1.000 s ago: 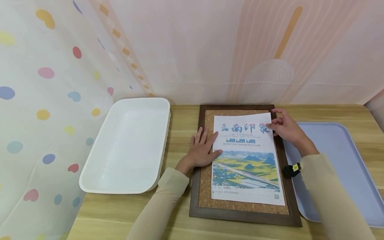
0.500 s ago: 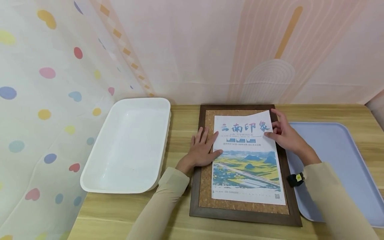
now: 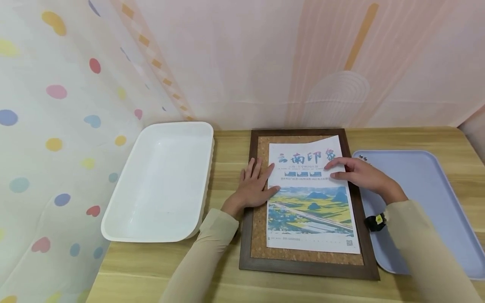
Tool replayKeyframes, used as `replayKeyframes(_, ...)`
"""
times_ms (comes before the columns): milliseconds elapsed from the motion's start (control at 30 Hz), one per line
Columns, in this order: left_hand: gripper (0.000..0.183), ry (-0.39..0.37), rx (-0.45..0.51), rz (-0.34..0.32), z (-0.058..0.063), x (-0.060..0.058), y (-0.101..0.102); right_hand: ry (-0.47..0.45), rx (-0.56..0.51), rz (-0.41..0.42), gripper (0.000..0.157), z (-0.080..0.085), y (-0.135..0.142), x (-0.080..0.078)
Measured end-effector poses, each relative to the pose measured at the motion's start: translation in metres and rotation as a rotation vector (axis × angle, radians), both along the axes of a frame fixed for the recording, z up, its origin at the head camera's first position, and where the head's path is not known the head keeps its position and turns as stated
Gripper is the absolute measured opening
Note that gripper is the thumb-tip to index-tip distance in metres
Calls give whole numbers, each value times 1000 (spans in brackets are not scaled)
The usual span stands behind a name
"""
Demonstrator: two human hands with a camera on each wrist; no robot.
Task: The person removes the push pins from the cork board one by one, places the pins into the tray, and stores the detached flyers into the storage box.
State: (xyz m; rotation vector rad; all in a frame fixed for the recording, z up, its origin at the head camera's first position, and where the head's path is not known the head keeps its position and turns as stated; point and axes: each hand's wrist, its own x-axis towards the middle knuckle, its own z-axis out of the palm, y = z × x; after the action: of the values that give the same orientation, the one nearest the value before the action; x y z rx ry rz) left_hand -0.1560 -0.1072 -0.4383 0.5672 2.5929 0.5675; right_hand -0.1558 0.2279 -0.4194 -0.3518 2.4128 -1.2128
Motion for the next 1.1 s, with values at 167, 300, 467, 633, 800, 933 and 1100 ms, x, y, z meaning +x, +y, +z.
replayKeyframes(167, 75, -2, -11, -7, 0, 0, -2, -30, -35, -25, 30, -4, 1, 2)
replayKeyframes(300, 75, -7, -10, -6, 0, 0, -2, -23, -62, -16, 31, -7, 3, 2)
replayKeyframes(467, 75, -13, 2, -3, -6, -2, -1, 6, -77, -8, 33, -10, 6, 4)
replayKeyframes(633, 75, -17, 10, -3, -9, -3, -1, 34, -79, -31, 34, -11, 7, 8)
replayKeyframes(800, 76, -32, -1, -1, -5, -3, -1, 55, -90, -65, 35, -12, 5, 10)
replayKeyframes(933, 75, -33, 4, 11, -5, -2, -2, 63, -115, -67, 35, -13, 2, 8)
replayKeyframes(1100, 74, -23, 23, 31, -4, -2, -2, 108, -114, -69, 32, -14, -1, 6)
